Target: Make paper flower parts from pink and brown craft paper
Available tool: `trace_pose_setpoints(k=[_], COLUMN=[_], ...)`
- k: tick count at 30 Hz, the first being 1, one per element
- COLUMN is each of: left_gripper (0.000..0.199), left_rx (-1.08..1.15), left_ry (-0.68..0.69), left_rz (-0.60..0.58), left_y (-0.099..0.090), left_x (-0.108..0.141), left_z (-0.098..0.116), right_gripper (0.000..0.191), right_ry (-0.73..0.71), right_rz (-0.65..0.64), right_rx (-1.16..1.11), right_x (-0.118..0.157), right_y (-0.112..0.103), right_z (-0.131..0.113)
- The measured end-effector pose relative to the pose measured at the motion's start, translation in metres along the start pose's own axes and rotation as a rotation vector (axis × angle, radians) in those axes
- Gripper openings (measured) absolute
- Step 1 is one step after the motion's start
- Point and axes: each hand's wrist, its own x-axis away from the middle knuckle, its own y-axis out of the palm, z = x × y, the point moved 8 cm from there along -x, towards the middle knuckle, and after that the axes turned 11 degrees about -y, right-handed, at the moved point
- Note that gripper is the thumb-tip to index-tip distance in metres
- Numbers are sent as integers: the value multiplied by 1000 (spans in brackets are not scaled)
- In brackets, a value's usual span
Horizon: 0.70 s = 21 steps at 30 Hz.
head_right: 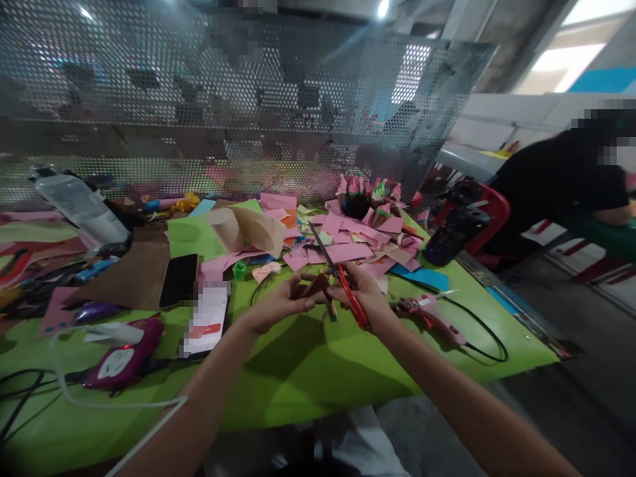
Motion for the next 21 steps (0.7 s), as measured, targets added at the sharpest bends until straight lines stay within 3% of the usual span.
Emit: trace_pose_setpoints(k=[6,11,17,21], left_gripper=[59,53,41,39], left_rx=[-38,42,73,38], left_ry=[42,51,44,59], left_rz=[129,137,166,180], left_y=[-7,-11,-16,-17], left_x=[1,-2,-4,-3], left_z=[5,3,-2,0], right_gripper=[55,51,53,50], right_ry=[19,-109,-100,-81], right_rz=[-11,-25,-159,-252], right_rx=[59,228,450,449], right_x=[3,4,15,25], right_y=[-7,-15,-27,-22], right_z=[4,-9,-14,-15])
